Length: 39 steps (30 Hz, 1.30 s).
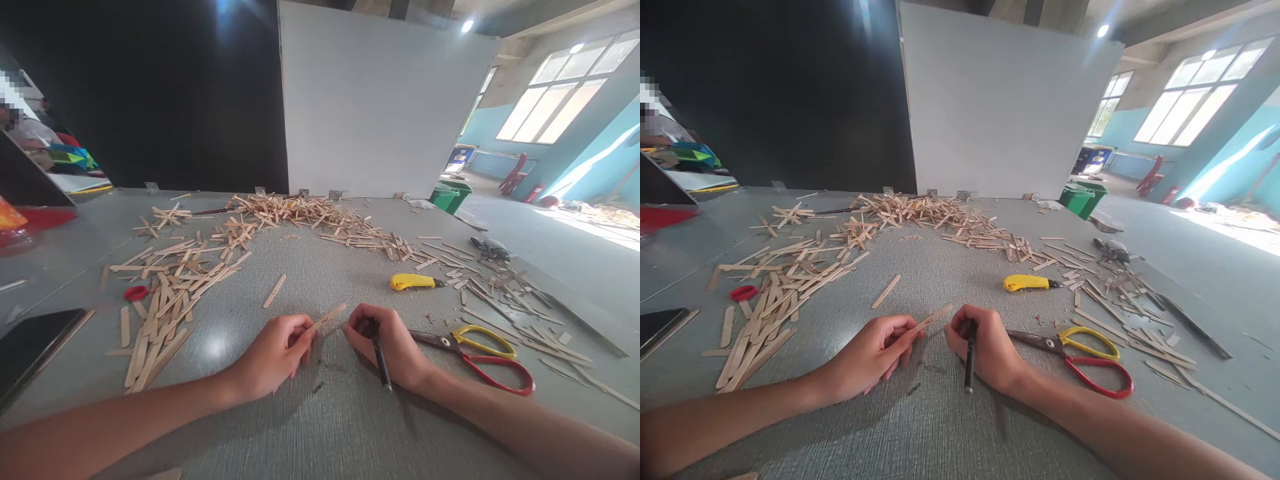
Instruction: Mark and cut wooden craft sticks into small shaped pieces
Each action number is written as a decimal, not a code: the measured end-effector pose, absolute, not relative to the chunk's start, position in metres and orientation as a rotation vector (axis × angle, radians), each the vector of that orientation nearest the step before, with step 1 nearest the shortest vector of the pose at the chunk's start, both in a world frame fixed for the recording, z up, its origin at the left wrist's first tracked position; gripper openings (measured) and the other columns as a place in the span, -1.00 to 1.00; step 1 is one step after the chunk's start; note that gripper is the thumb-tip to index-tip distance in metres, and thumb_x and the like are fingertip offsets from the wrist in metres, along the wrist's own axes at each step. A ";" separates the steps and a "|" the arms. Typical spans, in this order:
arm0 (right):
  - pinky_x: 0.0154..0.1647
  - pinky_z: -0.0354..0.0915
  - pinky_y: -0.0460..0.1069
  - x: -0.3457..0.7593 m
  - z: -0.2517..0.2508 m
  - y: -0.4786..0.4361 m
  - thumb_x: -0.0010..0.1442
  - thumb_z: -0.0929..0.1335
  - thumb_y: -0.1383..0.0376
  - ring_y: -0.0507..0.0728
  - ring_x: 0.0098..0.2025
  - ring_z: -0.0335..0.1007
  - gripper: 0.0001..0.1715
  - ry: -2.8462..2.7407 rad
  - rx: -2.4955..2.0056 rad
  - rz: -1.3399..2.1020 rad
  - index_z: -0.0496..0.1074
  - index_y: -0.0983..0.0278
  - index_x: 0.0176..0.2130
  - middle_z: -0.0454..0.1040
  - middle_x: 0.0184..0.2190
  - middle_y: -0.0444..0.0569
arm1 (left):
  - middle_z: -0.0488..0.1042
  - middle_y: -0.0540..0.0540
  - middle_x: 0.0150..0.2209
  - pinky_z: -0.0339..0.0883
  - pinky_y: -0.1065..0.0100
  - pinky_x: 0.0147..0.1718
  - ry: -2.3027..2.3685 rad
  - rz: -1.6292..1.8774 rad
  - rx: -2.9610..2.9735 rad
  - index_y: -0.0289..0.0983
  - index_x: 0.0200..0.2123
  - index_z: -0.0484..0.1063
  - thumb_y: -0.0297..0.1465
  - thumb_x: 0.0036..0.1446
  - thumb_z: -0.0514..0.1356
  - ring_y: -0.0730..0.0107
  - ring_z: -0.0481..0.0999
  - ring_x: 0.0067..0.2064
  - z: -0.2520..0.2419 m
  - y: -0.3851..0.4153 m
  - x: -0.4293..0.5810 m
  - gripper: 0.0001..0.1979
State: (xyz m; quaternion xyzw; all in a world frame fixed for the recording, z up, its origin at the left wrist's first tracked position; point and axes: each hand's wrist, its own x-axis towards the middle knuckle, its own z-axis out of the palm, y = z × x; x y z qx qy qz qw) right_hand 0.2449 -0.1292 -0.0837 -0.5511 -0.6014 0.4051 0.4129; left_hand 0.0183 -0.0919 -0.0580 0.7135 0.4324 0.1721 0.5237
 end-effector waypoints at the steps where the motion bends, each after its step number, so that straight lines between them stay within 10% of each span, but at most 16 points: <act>1: -0.56 0.20 -0.07 0.245 -0.084 -0.129 0.21 0.42 0.26 0.02 -0.60 0.23 -0.83 -1.530 -1.392 0.990 0.51 0.26 -0.16 0.40 -0.58 -0.21 | 0.34 0.11 -0.49 0.04 0.61 -0.81 1.034 0.413 1.708 -0.24 -0.30 0.36 -0.10 0.42 0.08 0.60 0.24 -0.65 -0.058 -0.092 0.018 -0.65; 8: -0.52 0.29 -0.03 0.246 -0.088 -0.124 0.23 0.38 0.22 0.06 -0.58 0.31 -0.52 -1.527 -1.426 0.908 0.51 0.30 0.11 0.45 -0.52 -0.18 | 0.33 0.10 -0.48 0.03 0.60 -0.84 1.029 0.408 1.703 -0.23 -0.27 0.37 -0.08 0.41 0.07 0.53 0.27 -0.61 -0.058 -0.092 0.019 -0.64; 33: -0.49 0.19 -0.04 0.246 -0.084 -0.125 0.19 0.39 0.24 0.05 -0.53 0.27 -0.83 -1.505 -1.448 0.913 0.34 0.20 -0.40 0.38 -0.59 -0.20 | 0.32 0.10 -0.48 0.04 0.61 -0.86 1.042 0.378 1.714 -0.19 -0.32 0.32 -0.03 0.38 0.08 0.52 0.27 -0.60 -0.057 -0.093 0.018 -0.62; 36: -0.45 0.27 -0.04 0.247 -0.085 -0.125 0.16 0.37 0.31 0.07 -0.51 0.34 -0.89 -1.520 -1.421 0.936 0.43 0.25 -0.24 0.44 -0.56 -0.19 | 0.29 0.12 -0.49 0.04 0.60 -0.87 1.041 0.382 1.715 -0.19 -0.35 0.30 -0.03 0.37 0.09 0.53 0.25 -0.62 -0.056 -0.093 0.019 -0.62; 39: -0.33 0.35 -0.01 0.246 -0.084 -0.125 0.12 0.38 0.36 0.10 -0.43 0.43 -0.36 -1.535 -1.409 0.905 0.35 0.33 0.20 0.56 -0.44 -0.16 | 0.29 0.12 -0.49 0.04 0.59 -0.87 1.037 0.390 1.714 -0.20 -0.34 0.30 -0.03 0.38 0.08 0.54 0.24 -0.63 -0.056 -0.093 0.019 -0.62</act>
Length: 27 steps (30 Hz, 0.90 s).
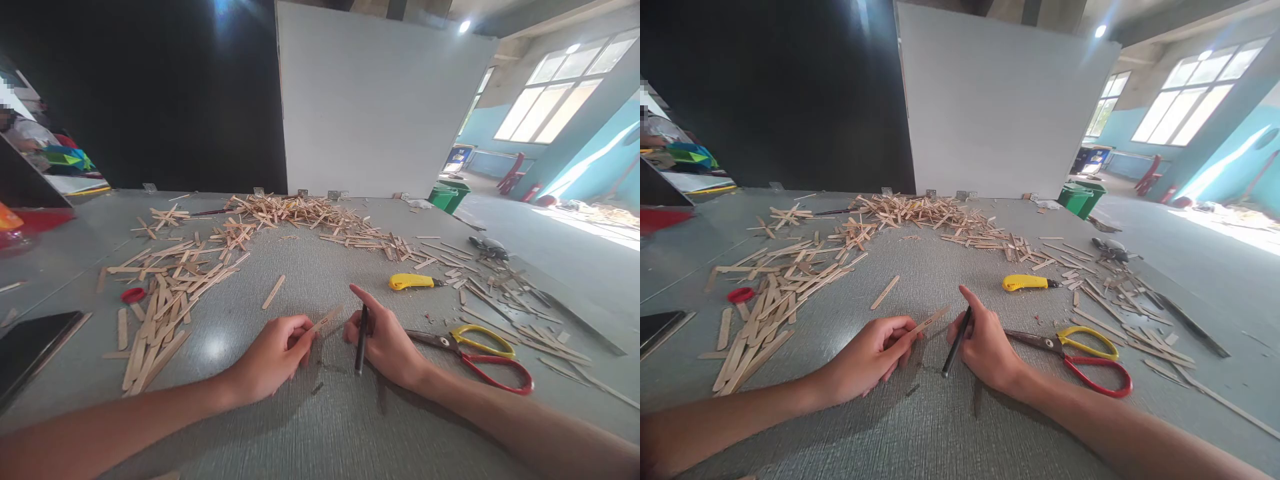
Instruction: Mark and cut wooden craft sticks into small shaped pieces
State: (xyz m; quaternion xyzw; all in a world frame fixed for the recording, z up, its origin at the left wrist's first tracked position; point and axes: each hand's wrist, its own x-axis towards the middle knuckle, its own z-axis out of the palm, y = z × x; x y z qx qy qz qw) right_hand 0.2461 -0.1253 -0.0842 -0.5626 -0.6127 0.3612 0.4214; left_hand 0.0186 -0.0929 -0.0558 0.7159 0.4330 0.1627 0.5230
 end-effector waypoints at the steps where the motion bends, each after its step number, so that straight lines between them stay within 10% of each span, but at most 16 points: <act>1: -0.32 0.35 -0.01 0.246 -0.084 -0.125 0.14 0.39 0.35 0.10 -0.42 0.44 -0.31 -1.537 -1.413 0.897 0.32 0.33 0.25 0.57 -0.41 -0.14 | 0.30 0.12 -0.48 0.04 0.59 -0.86 1.034 0.392 1.714 -0.20 -0.34 0.31 -0.03 0.38 0.09 0.54 0.25 -0.62 -0.056 -0.093 0.019 -0.62; 7: -0.47 0.21 -0.04 0.245 -0.084 -0.124 0.24 0.43 0.14 0.07 -0.52 0.29 -0.78 -1.494 -1.437 0.869 0.44 0.21 -0.21 0.41 -0.55 -0.21 | 0.32 0.11 -0.50 0.03 0.57 -0.81 1.018 0.402 1.709 -0.21 -0.31 0.35 -0.10 0.37 0.09 0.55 0.25 -0.63 -0.056 -0.093 0.019 -0.68; 20: -0.66 0.06 -0.07 0.245 -0.083 -0.127 0.23 0.45 0.09 0.01 -0.68 0.12 -0.65 -1.422 -1.449 0.936 0.31 0.17 -0.44 0.26 -0.69 -0.26 | 0.32 0.13 -0.52 0.08 0.55 -0.74 1.036 0.411 1.697 -0.22 -0.30 0.35 -0.18 0.36 0.08 0.57 0.22 -0.64 -0.052 -0.094 0.021 -0.74; 27: -0.46 0.30 -0.05 0.245 -0.080 -0.130 0.22 0.43 0.25 0.06 -0.53 0.36 -0.63 -1.526 -1.406 0.920 0.45 0.29 0.02 0.52 -0.50 -0.16 | 0.31 0.14 -0.53 0.07 0.54 -0.76 1.038 0.399 1.687 -0.22 -0.28 0.38 -0.10 0.37 0.09 0.57 0.20 -0.66 -0.055 -0.094 0.021 -0.68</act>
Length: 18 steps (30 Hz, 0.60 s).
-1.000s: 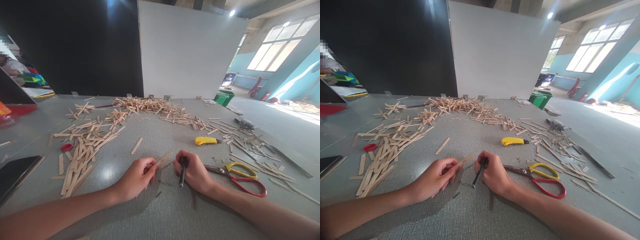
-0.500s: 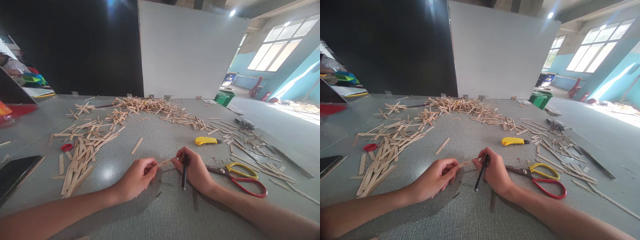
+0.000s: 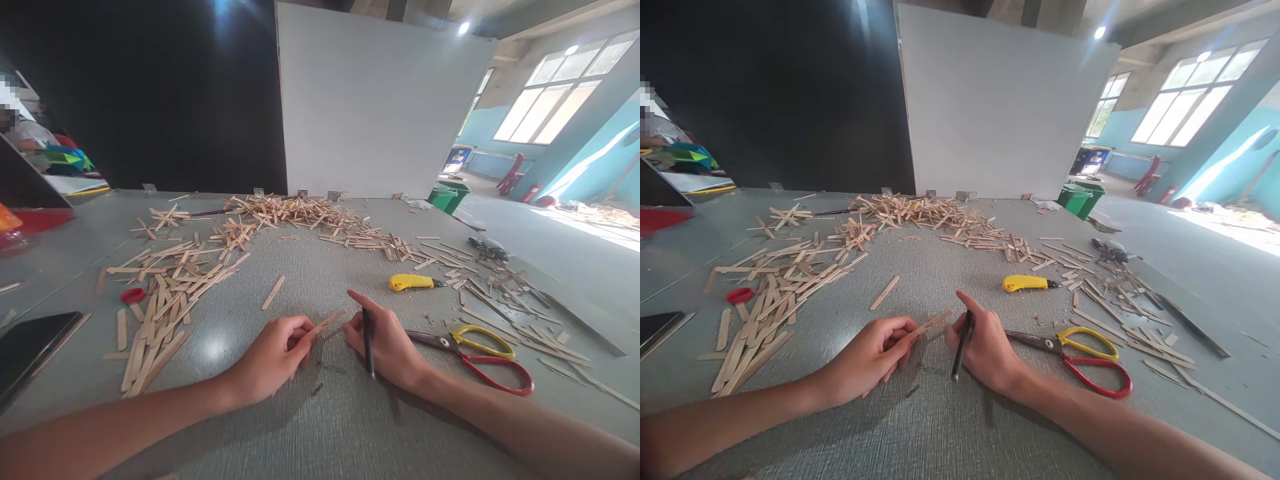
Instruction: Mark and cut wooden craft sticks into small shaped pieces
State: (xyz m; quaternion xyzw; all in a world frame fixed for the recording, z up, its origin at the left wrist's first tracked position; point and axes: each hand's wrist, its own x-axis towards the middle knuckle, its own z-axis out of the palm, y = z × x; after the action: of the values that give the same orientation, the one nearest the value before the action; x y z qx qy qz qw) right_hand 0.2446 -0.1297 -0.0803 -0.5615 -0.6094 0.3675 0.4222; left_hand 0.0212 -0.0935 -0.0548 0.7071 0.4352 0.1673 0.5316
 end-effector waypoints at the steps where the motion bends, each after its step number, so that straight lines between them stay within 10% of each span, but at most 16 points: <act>1: -0.45 0.31 -0.05 0.245 -0.081 -0.129 0.24 0.42 0.25 0.06 -0.51 0.37 -0.58 -1.544 -1.399 0.896 0.44 0.29 0.07 0.53 -0.48 -0.15 | 0.31 0.14 -0.53 0.06 0.54 -0.76 1.038 0.397 1.686 -0.22 -0.27 0.38 -0.10 0.37 0.08 0.57 0.19 -0.66 -0.055 -0.094 0.021 -0.68; 11: -0.63 0.08 -0.09 0.245 -0.085 -0.129 0.34 0.38 0.08 0.01 -0.63 0.16 -0.62 -1.532 -1.442 0.880 0.30 0.19 -0.43 0.32 -0.65 -0.22 | 0.33 0.12 -0.51 0.08 0.53 -0.73 1.048 0.393 1.706 -0.21 -0.28 0.36 -0.12 0.34 0.08 0.54 0.23 -0.63 -0.054 -0.094 0.021 -0.71; 18: -0.43 0.35 -0.04 0.248 -0.078 -0.127 0.42 0.25 0.26 0.07 -0.51 0.42 -0.59 -1.707 -1.494 0.636 0.37 0.30 0.19 0.56 -0.44 -0.13 | 0.32 0.09 -0.49 0.04 0.48 -0.73 1.114 0.313 1.769 -0.18 -0.28 0.32 -0.08 0.36 -0.01 0.44 0.28 -0.60 -0.050 -0.092 0.021 -0.68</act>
State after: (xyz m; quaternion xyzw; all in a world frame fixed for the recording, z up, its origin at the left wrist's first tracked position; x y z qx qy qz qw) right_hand 0.2476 -0.1272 -0.0782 -0.5859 -0.6693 0.2494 0.3829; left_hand 0.0207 -0.0924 -0.0497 0.7287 0.4588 0.1291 0.4918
